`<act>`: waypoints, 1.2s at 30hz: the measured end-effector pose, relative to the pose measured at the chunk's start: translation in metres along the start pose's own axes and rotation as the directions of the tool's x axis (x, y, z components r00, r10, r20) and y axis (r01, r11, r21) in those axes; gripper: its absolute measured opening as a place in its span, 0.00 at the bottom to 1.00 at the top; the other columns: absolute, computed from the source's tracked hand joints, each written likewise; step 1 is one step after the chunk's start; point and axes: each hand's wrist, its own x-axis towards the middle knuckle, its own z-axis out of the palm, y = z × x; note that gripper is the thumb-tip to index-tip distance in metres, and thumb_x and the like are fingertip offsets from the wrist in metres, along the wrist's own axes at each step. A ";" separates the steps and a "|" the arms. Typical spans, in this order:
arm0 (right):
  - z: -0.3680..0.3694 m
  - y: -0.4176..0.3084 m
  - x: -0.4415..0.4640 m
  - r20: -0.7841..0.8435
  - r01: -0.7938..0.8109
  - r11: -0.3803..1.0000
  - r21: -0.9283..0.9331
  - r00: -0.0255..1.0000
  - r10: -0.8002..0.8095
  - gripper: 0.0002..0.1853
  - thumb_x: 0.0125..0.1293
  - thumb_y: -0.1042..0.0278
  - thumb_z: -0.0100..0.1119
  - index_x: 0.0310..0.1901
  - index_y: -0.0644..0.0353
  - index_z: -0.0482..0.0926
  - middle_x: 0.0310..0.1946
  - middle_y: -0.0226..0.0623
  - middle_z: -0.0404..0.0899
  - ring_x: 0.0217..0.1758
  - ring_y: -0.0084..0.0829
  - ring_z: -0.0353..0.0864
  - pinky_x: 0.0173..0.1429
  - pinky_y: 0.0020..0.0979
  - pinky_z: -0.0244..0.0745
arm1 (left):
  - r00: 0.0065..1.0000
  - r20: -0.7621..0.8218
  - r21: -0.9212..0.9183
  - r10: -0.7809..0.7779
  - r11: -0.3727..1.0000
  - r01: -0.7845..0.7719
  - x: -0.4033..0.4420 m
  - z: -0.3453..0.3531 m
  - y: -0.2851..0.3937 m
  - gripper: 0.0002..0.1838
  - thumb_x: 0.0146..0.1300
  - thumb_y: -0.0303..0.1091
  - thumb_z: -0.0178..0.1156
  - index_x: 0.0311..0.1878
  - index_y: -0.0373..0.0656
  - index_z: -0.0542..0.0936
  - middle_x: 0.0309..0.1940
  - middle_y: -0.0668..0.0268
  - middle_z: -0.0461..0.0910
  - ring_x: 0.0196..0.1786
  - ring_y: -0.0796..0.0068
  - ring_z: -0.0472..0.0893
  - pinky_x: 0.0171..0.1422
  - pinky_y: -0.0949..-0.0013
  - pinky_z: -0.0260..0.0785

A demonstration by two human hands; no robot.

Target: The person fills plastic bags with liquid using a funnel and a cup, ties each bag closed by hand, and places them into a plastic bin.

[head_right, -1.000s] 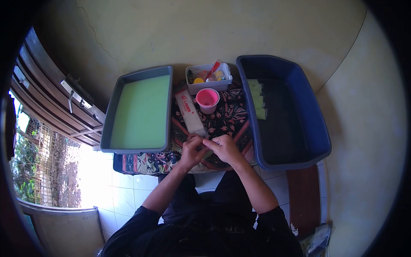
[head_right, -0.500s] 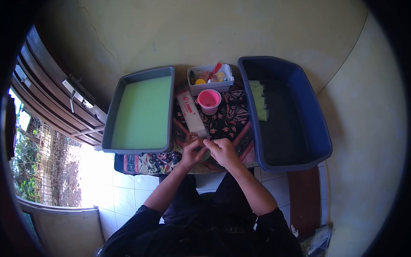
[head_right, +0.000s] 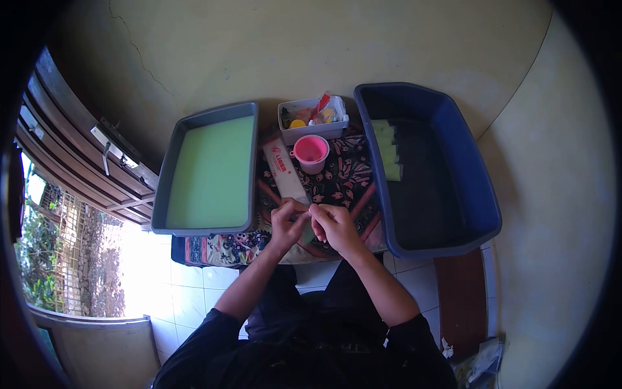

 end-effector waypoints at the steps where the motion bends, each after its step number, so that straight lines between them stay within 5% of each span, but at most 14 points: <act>1: 0.000 -0.001 0.002 0.000 -0.002 1.000 0.003 1.000 0.002 0.21 0.72 0.56 0.51 0.24 0.60 0.73 0.14 0.24 0.68 0.15 0.14 0.66 0.20 0.18 0.59 | 0.983 -0.053 -0.124 -0.176 0.978 0.169 0.001 0.000 0.005 0.06 0.54 0.25 0.67 0.27 0.38 0.78 0.26 0.65 0.81 0.27 0.77 0.80 0.37 0.71 0.72; 3: 0.000 -0.002 0.004 -0.050 0.188 0.980 0.058 0.981 -0.186 0.16 0.72 0.57 0.51 0.30 0.60 0.74 0.19 0.25 0.71 0.19 0.14 0.68 0.22 0.16 0.60 | 0.989 -0.063 -0.191 -0.133 0.974 0.119 0.006 -0.002 0.002 0.05 0.59 0.25 0.64 0.31 0.36 0.78 0.29 0.64 0.82 0.29 0.79 0.81 0.28 0.75 0.71; 5: 0.000 0.002 0.005 -0.122 0.210 0.978 0.006 0.971 -0.208 0.13 0.69 0.58 0.58 0.37 0.61 0.75 0.27 0.28 0.75 0.28 0.17 0.74 0.30 0.18 0.67 | 0.908 -0.082 -0.549 -0.410 0.779 0.303 0.017 -0.007 0.020 0.04 0.64 0.27 0.61 0.37 0.36 0.77 0.30 0.64 0.83 0.31 0.80 0.81 0.30 0.77 0.72; 7: 0.010 0.005 0.006 -0.179 0.403 0.785 -0.471 0.828 -0.532 0.17 0.63 0.59 0.65 0.45 0.62 0.75 0.37 0.31 0.77 0.39 0.23 0.78 0.41 0.23 0.72 | 0.918 -0.050 -0.585 -0.392 0.757 0.292 0.027 -0.012 0.033 0.04 0.67 0.27 0.57 0.42 0.37 0.75 0.32 0.63 0.83 0.31 0.80 0.81 0.29 0.80 0.71; 9: 0.008 0.014 0.004 -0.126 0.380 0.834 -0.401 0.878 -0.461 0.23 0.58 0.61 0.70 0.51 0.64 0.73 0.44 0.34 0.77 0.48 0.27 0.78 0.51 0.28 0.71 | 0.922 0.002 -0.819 -0.386 0.529 0.223 0.031 -0.011 0.037 0.03 0.67 0.26 0.55 0.41 0.38 0.73 0.35 0.60 0.83 0.34 0.78 0.81 0.33 0.80 0.72; 11: 0.007 0.019 0.006 -0.003 0.287 0.950 -0.126 0.957 -0.289 0.19 0.59 0.68 0.68 0.50 0.65 0.75 0.41 0.35 0.79 0.41 0.24 0.80 0.44 0.26 0.74 | 0.922 0.067 -0.830 -0.381 0.491 0.263 0.032 -0.016 0.042 0.03 0.67 0.26 0.55 0.41 0.39 0.72 0.39 0.58 0.82 0.38 0.75 0.81 0.42 0.76 0.73; 13: 0.007 0.004 0.002 -0.039 0.230 0.965 -0.126 0.971 -0.237 0.17 0.59 0.71 0.67 0.48 0.66 0.76 0.36 0.34 0.80 0.34 0.22 0.80 0.38 0.24 0.73 | 0.921 0.055 -0.787 -0.386 0.551 0.278 0.033 -0.019 0.052 0.08 0.66 0.29 0.56 0.45 0.38 0.71 0.40 0.55 0.81 0.45 0.67 0.80 0.55 0.65 0.69; 17: -0.001 -0.011 -0.001 -0.123 0.100 0.970 -0.223 0.984 -0.130 0.12 0.58 0.77 0.65 0.43 0.67 0.79 0.22 0.30 0.78 0.17 0.16 0.74 0.21 0.20 0.67 | 0.916 0.114 -0.678 -0.386 0.644 0.355 0.025 -0.023 0.053 0.14 0.64 0.31 0.61 0.49 0.37 0.71 0.42 0.57 0.80 0.48 0.70 0.79 0.56 0.65 0.69; 19: -0.002 -0.013 -0.003 -0.109 0.082 0.971 -0.225 0.988 -0.109 0.12 0.57 0.76 0.66 0.43 0.67 0.79 0.21 0.30 0.77 0.17 0.16 0.73 0.21 0.20 0.66 | 0.902 0.127 -0.527 -0.413 0.743 0.414 0.020 -0.023 0.049 0.18 0.61 0.24 0.63 0.53 0.34 0.71 0.43 0.58 0.81 0.45 0.75 0.80 0.50 0.73 0.72; 24: 0.002 -0.005 -0.006 -0.092 0.068 0.969 -0.239 0.991 -0.093 0.13 0.56 0.74 0.68 0.42 0.66 0.79 0.21 0.29 0.77 0.17 0.14 0.73 0.21 0.19 0.65 | 0.882 0.102 -0.590 -0.461 0.685 0.427 0.018 -0.025 0.046 0.16 0.59 0.21 0.65 0.49 0.33 0.73 0.37 0.60 0.82 0.38 0.77 0.81 0.45 0.76 0.73; 26: 0.005 0.010 -0.003 -0.030 0.310 0.902 -0.299 0.942 -0.334 0.14 0.57 0.70 0.69 0.41 0.66 0.77 0.20 0.27 0.76 0.18 0.13 0.72 0.21 0.18 0.65 | 0.878 0.009 -0.541 -0.478 0.737 0.406 0.018 -0.026 0.041 0.13 0.58 0.20 0.65 0.46 0.32 0.75 0.35 0.60 0.82 0.37 0.77 0.82 0.45 0.76 0.73; 30: 0.012 0.022 0.003 -0.010 0.378 0.920 -0.098 0.925 -0.381 0.12 0.62 0.71 0.64 0.44 0.64 0.74 0.21 0.29 0.76 0.17 0.16 0.74 0.20 0.20 0.69 | 0.856 -0.057 -0.599 -0.513 0.704 0.382 0.018 -0.030 0.043 0.12 0.57 0.20 0.65 0.44 0.33 0.75 0.35 0.61 0.83 0.36 0.78 0.81 0.45 0.75 0.73; 32: 0.020 -0.001 -0.009 -0.008 0.095 0.989 0.109 0.995 -0.095 0.10 0.66 0.68 0.61 0.42 0.64 0.74 0.18 0.31 0.75 0.15 0.18 0.73 0.17 0.20 0.67 | 0.862 -0.045 -0.606 -0.505 0.700 0.378 0.015 -0.032 0.041 0.13 0.58 0.21 0.65 0.45 0.33 0.75 0.37 0.61 0.82 0.38 0.77 0.81 0.46 0.75 0.73; 36: 0.017 -0.012 -0.014 -0.052 0.042 0.998 0.053 0.998 -0.040 0.09 0.68 0.66 0.57 0.41 0.64 0.76 0.15 0.29 0.73 0.12 0.18 0.72 0.15 0.19 0.64 | 0.868 0.030 -0.697 -0.496 0.611 0.374 0.018 -0.032 0.051 0.14 0.59 0.24 0.65 0.47 0.33 0.75 0.40 0.60 0.81 0.43 0.75 0.80 0.50 0.73 0.72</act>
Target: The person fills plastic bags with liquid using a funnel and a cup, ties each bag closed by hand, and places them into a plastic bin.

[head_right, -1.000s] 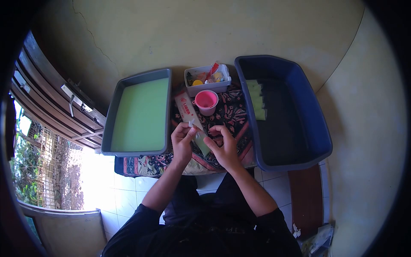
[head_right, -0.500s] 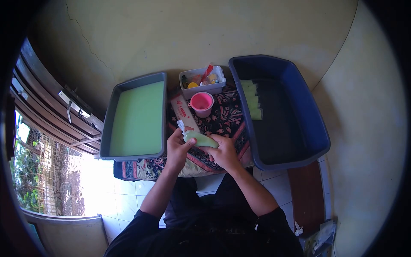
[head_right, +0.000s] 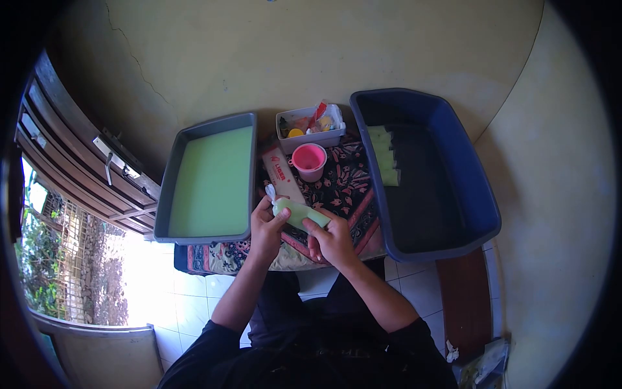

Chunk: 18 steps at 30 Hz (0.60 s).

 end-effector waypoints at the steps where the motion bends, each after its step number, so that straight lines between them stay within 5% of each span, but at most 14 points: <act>1: -0.002 -0.001 -0.001 -0.018 0.012 1.000 0.006 1.000 -0.011 0.09 0.69 0.66 0.57 0.42 0.64 0.77 0.14 0.29 0.72 0.11 0.18 0.71 0.14 0.19 0.63 | 0.998 0.060 0.034 -0.018 0.999 0.016 0.000 0.001 0.002 0.15 0.60 0.26 0.65 0.48 0.33 0.75 0.41 0.60 0.81 0.45 0.75 0.80 0.51 0.72 0.71; 9: -0.026 -0.029 -0.030 -0.054 0.039 0.990 -0.139 0.997 -0.047 0.09 0.69 0.67 0.55 0.45 0.64 0.77 0.16 0.29 0.74 0.12 0.17 0.71 0.15 0.18 0.63 | 0.978 0.161 0.005 -0.129 0.991 0.130 0.005 0.020 -0.014 0.13 0.65 0.30 0.60 0.49 0.33 0.75 0.38 0.64 0.80 0.43 0.76 0.79 0.52 0.72 0.69; 15: -0.048 -0.031 -0.048 -0.060 0.095 0.995 -0.039 0.993 -0.097 0.21 0.70 0.68 0.53 0.62 0.65 0.65 0.25 0.34 0.78 0.24 0.21 0.79 0.25 0.20 0.74 | 0.984 0.125 0.018 -0.130 0.992 0.128 -0.004 0.050 -0.030 0.11 0.66 0.29 0.60 0.48 0.37 0.74 0.39 0.65 0.79 0.42 0.78 0.78 0.44 0.75 0.72; 18: -0.066 -0.039 -0.063 -0.062 0.086 0.996 -0.002 0.994 -0.086 0.25 0.71 0.68 0.52 0.66 0.63 0.61 0.26 0.36 0.78 0.26 0.23 0.80 0.28 0.22 0.76 | 0.920 0.244 -0.012 -0.306 0.948 0.318 -0.004 0.057 -0.024 0.14 0.65 0.29 0.60 0.52 0.37 0.72 0.43 0.65 0.78 0.43 0.78 0.78 0.46 0.74 0.72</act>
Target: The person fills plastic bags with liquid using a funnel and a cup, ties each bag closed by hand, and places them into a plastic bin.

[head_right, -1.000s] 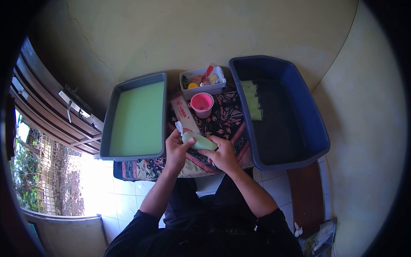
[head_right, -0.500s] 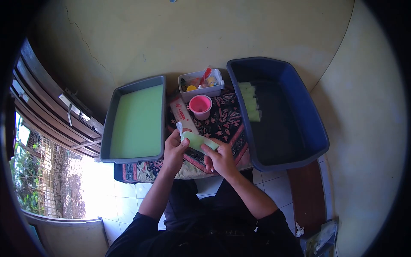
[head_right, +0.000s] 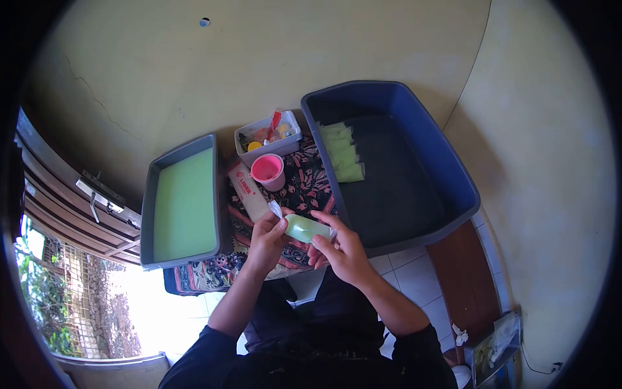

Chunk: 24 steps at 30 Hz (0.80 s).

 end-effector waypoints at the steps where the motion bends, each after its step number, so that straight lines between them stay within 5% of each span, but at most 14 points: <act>1: -0.005 -0.003 -0.004 0.010 0.002 1.000 0.006 1.000 -0.002 0.24 0.71 0.68 0.52 0.66 0.63 0.62 0.26 0.36 0.79 0.26 0.23 0.80 0.28 0.22 0.76 | 0.997 0.068 0.069 -0.034 0.997 0.030 0.001 0.002 0.002 0.16 0.64 0.28 0.61 0.54 0.37 0.71 0.45 0.64 0.77 0.45 0.77 0.78 0.47 0.74 0.72; 6: -0.040 -0.028 -0.013 0.059 0.042 0.987 -0.157 0.998 -0.033 0.20 0.72 0.69 0.49 0.63 0.65 0.67 0.27 0.40 0.81 0.25 0.22 0.80 0.29 0.22 0.76 | 0.936 0.345 0.230 -0.067 0.973 -0.015 0.016 0.034 0.012 0.23 0.58 0.23 0.65 0.56 0.35 0.70 0.47 0.62 0.78 0.52 0.75 0.78 0.55 0.73 0.71; 14: -0.123 -0.065 0.038 0.074 -0.131 0.974 -0.185 0.986 0.147 0.16 0.73 0.66 0.46 0.55 0.70 0.69 0.27 0.45 0.81 0.24 0.27 0.82 0.26 0.23 0.74 | 0.971 0.233 0.579 0.053 0.794 -0.183 0.079 0.081 0.009 0.19 0.56 0.29 0.70 0.48 0.32 0.76 0.39 0.60 0.83 0.43 0.76 0.82 0.48 0.73 0.74; 16: -0.141 -0.062 0.054 0.041 -0.246 0.946 -0.210 0.965 0.259 0.12 0.73 0.65 0.46 0.46 0.66 0.70 0.27 0.45 0.81 0.24 0.30 0.82 0.27 0.26 0.76 | 0.954 0.253 0.798 0.164 0.521 -0.301 0.094 0.085 0.006 0.16 0.52 0.34 0.72 0.40 0.33 0.81 0.34 0.59 0.84 0.38 0.73 0.83 0.45 0.71 0.73; 19: -0.156 -0.060 0.077 -0.016 -0.299 0.886 -0.354 0.949 0.314 0.11 0.73 0.64 0.46 0.42 0.65 0.68 0.28 0.45 0.81 0.24 0.30 0.82 0.25 0.26 0.76 | 0.934 0.270 0.866 0.232 0.365 -0.341 0.115 0.087 0.002 0.14 0.48 0.37 0.72 0.33 0.36 0.84 0.32 0.57 0.83 0.34 0.68 0.83 0.41 0.72 0.72; 20: -0.159 -0.063 0.085 -0.022 -0.320 0.842 -0.434 0.938 0.345 0.11 0.71 0.66 0.49 0.43 0.68 0.71 0.29 0.45 0.80 0.26 0.31 0.82 0.26 0.27 0.77 | 0.939 0.276 0.909 0.206 0.261 -0.325 0.120 0.090 0.006 0.15 0.47 0.40 0.73 0.31 0.38 0.85 0.32 0.57 0.82 0.39 0.63 0.82 0.52 0.66 0.71; 21: -0.166 -0.062 0.093 -0.021 -0.321 0.843 -0.432 0.938 0.346 0.11 0.71 0.66 0.49 0.43 0.68 0.71 0.29 0.45 0.80 0.26 0.31 0.82 0.26 0.27 0.77 | 0.939 0.275 0.910 0.205 0.261 -0.323 0.126 0.090 0.007 0.15 0.47 0.40 0.73 0.31 0.38 0.85 0.32 0.57 0.82 0.39 0.63 0.82 0.52 0.66 0.71; 23: -0.179 -0.054 0.112 0.050 -0.301 0.717 -0.629 0.904 0.424 0.11 0.69 0.68 0.53 0.42 0.71 0.75 0.31 0.45 0.80 0.27 0.31 0.83 0.27 0.28 0.78 | 0.891 0.432 0.902 0.135 -0.077 -0.426 0.136 0.088 0.005 0.17 0.48 0.45 0.71 0.32 0.40 0.86 0.34 0.55 0.83 0.52 0.63 0.79 0.68 0.52 0.58; 24: -0.182 -0.051 0.121 0.036 -0.314 0.666 -0.676 0.889 0.456 0.10 0.67 0.71 0.54 0.40 0.72 0.77 0.32 0.46 0.80 0.29 0.31 0.83 0.30 0.29 0.81 | 0.893 0.429 0.903 0.135 -0.077 -0.423 0.140 0.088 0.000 0.17 0.48 0.45 0.71 0.32 0.40 0.86 0.34 0.55 0.83 0.52 0.63 0.79 0.68 0.52 0.58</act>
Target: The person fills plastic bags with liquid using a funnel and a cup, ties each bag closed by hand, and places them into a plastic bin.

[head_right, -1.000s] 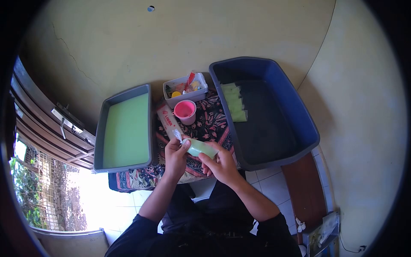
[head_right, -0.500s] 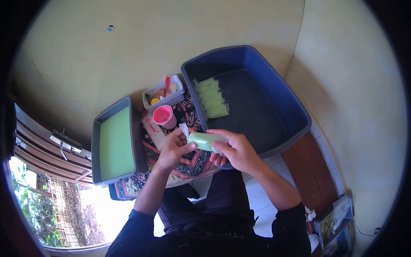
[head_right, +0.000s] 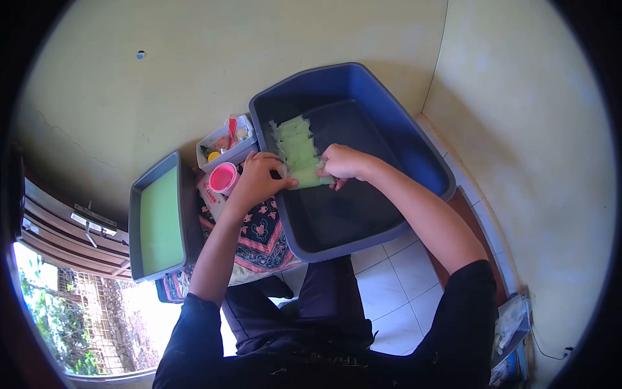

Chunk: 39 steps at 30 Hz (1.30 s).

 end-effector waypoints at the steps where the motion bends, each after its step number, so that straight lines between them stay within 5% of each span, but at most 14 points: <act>1: -0.003 0.002 0.010 0.002 0.002 1.000 0.000 1.000 -0.002 0.10 0.67 0.71 0.54 0.40 0.72 0.77 0.32 0.46 0.80 0.29 0.31 0.83 0.30 0.29 0.81 | 0.997 0.072 0.115 -0.026 0.993 0.018 0.003 0.006 -0.001 0.18 0.48 0.47 0.70 0.32 0.41 0.86 0.35 0.55 0.83 0.57 0.63 0.76 0.71 0.46 0.48; 2: -0.005 0.005 0.020 0.061 -0.036 0.999 -0.017 0.997 0.037 0.10 0.67 0.71 0.54 0.40 0.73 0.77 0.32 0.46 0.80 0.30 0.31 0.83 0.31 0.29 0.81 | 0.988 0.142 0.228 -0.062 0.973 0.029 0.006 0.010 0.002 0.19 0.48 0.49 0.69 0.32 0.42 0.86 0.36 0.54 0.83 0.61 0.62 0.73 0.75 0.40 0.38; 8: 0.009 0.026 0.053 0.222 -0.147 0.981 -0.130 0.960 0.173 0.11 0.67 0.73 0.53 0.44 0.75 0.76 0.34 0.47 0.80 0.32 0.34 0.84 0.34 0.31 0.84 | 0.918 0.329 0.638 -0.223 0.769 -0.042 0.028 0.031 0.011 0.12 0.51 0.42 0.62 0.32 0.46 0.87 0.37 0.58 0.84 0.62 0.57 0.72 0.76 0.40 0.34; 14: 0.013 0.044 0.054 0.202 -0.072 0.980 -0.187 0.973 0.110 0.15 0.66 0.72 0.55 0.50 0.74 0.73 0.37 0.47 0.80 0.33 0.34 0.84 0.35 0.30 0.84 | 0.865 0.396 0.702 -0.308 0.709 -0.069 0.036 0.036 0.014 0.12 0.52 0.37 0.56 0.35 0.47 0.86 0.36 0.57 0.83 0.58 0.57 0.74 0.77 0.41 0.34; 17: 0.008 0.045 0.055 0.063 -0.034 0.980 -0.195 0.997 0.047 0.19 0.64 0.67 0.59 0.54 0.68 0.72 0.37 0.48 0.80 0.38 0.37 0.84 0.41 0.33 0.81 | 0.911 0.336 0.737 -0.238 0.668 -0.098 0.035 0.037 0.018 0.11 0.52 0.37 0.57 0.36 0.48 0.86 0.36 0.58 0.83 0.58 0.59 0.75 0.77 0.41 0.35; 19: 0.011 0.046 0.053 -0.152 0.092 0.862 -0.498 0.970 -0.191 0.24 0.61 0.63 0.62 0.58 0.60 0.70 0.39 0.48 0.81 0.43 0.41 0.83 0.48 0.37 0.77 | 0.944 0.289 0.720 -0.161 0.686 -0.103 0.037 0.041 0.020 0.11 0.54 0.34 0.57 0.37 0.45 0.85 0.38 0.58 0.84 0.57 0.59 0.75 0.76 0.42 0.36; 21: 0.006 0.037 0.049 -0.093 0.050 0.839 -0.541 0.989 -0.119 0.22 0.60 0.63 0.63 0.56 0.59 0.73 0.40 0.46 0.82 0.45 0.42 0.82 0.50 0.37 0.76 | 0.966 0.243 0.701 -0.090 0.704 -0.111 0.038 0.045 0.017 0.11 0.55 0.32 0.57 0.38 0.43 0.85 0.39 0.59 0.84 0.56 0.59 0.76 0.76 0.42 0.37; 22: 0.003 0.032 0.046 -0.046 0.005 0.808 -0.589 0.998 -0.040 0.21 0.59 0.62 0.64 0.53 0.58 0.76 0.41 0.45 0.82 0.47 0.43 0.81 0.53 0.37 0.74 | 0.929 0.349 0.673 -0.121 0.722 -0.158 0.041 0.046 0.015 0.09 0.54 0.32 0.58 0.36 0.45 0.85 0.38 0.59 0.84 0.55 0.60 0.77 0.76 0.43 0.40; 29: 0.013 0.047 0.057 0.140 0.099 0.804 -0.586 0.990 -0.020 0.14 0.57 0.65 0.64 0.44 0.58 0.84 0.44 0.43 0.83 0.50 0.42 0.81 0.54 0.37 0.75 | 0.854 0.515 0.644 -0.075 0.691 -0.328 0.047 0.059 0.008 0.07 0.53 0.30 0.59 0.33 0.42 0.85 0.34 0.59 0.85 0.47 0.62 0.82 0.70 0.47 0.55; 33: 0.016 0.050 0.062 0.150 0.147 0.811 -0.566 0.986 -0.074 0.16 0.58 0.64 0.64 0.48 0.58 0.82 0.46 0.45 0.82 0.51 0.43 0.81 0.55 0.37 0.74 | 0.810 0.575 0.632 -0.112 0.690 -0.353 0.054 0.066 0.009 0.08 0.55 0.30 0.58 0.35 0.43 0.85 0.36 0.59 0.85 0.47 0.63 0.82 0.70 0.48 0.56; 35: 0.016 0.047 0.058 0.150 0.142 0.814 -0.563 0.986 -0.068 0.16 0.58 0.64 0.63 0.48 0.59 0.82 0.47 0.45 0.82 0.52 0.43 0.80 0.56 0.38 0.74 | 0.751 0.631 0.637 -0.197 0.684 -0.355 0.058 0.068 0.010 0.12 0.60 0.32 0.56 0.43 0.43 0.85 0.43 0.59 0.84 0.52 0.61 0.80 0.72 0.48 0.52; 39: 0.015 0.044 0.056 0.145 0.153 0.820 -0.551 0.986 -0.087 0.18 0.58 0.62 0.64 0.48 0.60 0.82 0.47 0.47 0.82 0.52 0.43 0.80 0.56 0.38 0.74 | 0.783 0.597 0.649 -0.175 0.680 -0.342 0.059 0.073 0.003 0.10 0.57 0.32 0.57 0.40 0.44 0.85 0.40 0.60 0.84 0.51 0.63 0.81 0.70 0.49 0.55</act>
